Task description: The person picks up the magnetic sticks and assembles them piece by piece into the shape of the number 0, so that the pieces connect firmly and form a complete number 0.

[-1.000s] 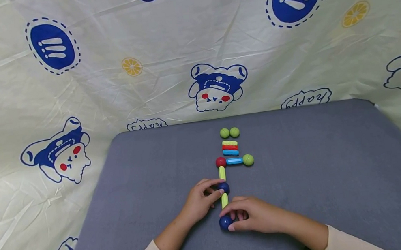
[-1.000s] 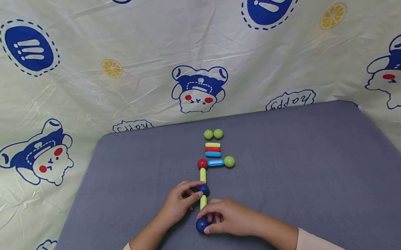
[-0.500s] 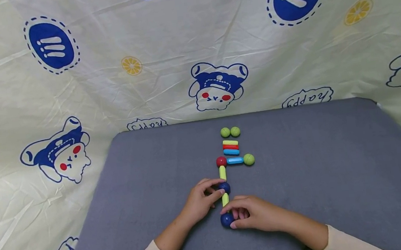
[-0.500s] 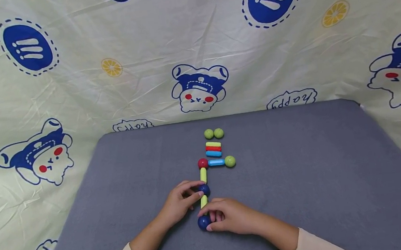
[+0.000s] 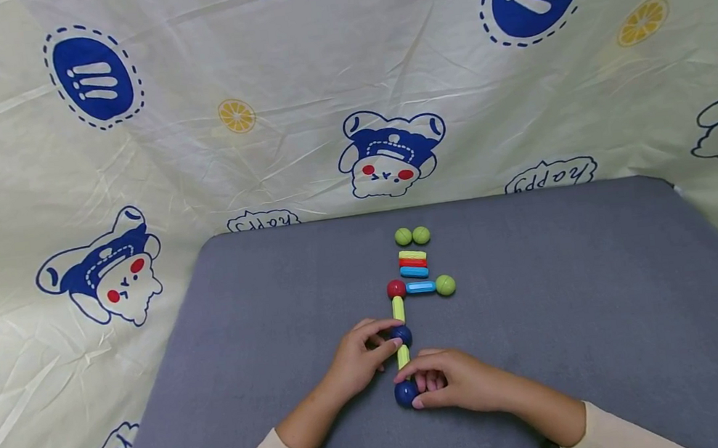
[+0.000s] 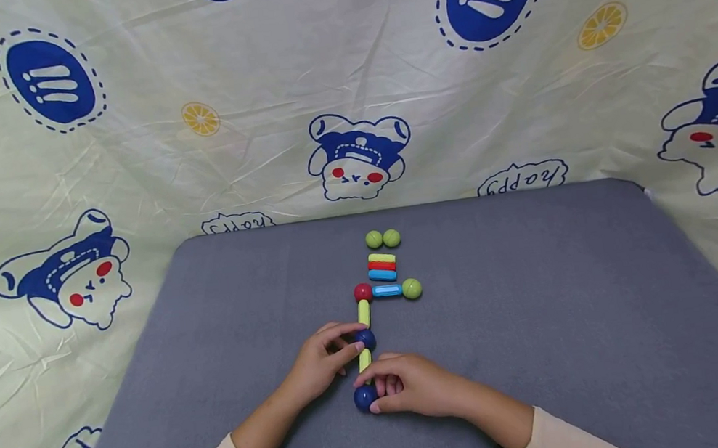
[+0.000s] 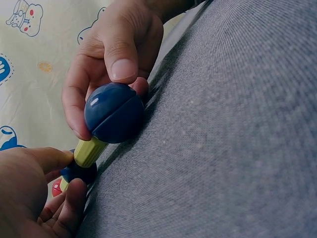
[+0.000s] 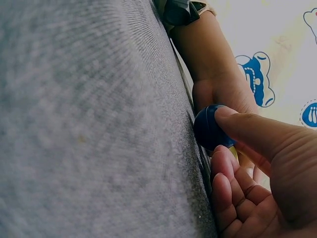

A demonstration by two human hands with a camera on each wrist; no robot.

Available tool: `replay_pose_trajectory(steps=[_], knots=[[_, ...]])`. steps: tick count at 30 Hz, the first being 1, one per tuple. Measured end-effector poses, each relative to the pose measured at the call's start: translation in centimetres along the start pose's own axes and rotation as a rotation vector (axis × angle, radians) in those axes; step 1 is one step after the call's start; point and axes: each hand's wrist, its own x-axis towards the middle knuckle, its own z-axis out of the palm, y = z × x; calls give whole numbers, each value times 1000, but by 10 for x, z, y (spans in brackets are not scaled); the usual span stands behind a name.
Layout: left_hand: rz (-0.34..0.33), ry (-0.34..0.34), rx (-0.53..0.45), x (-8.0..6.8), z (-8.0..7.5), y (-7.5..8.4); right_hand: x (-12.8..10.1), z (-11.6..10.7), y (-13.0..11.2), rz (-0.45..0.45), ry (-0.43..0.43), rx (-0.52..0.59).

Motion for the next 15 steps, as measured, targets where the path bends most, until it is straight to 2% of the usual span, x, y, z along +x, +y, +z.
replay_pose_trajectory(steps=[8,15], knots=[[-11,-2,2,0,-1,1,2,-2,4,-10,5,46],[-25,-1,1,0,0,1,4,-4,9,8,55,212]])
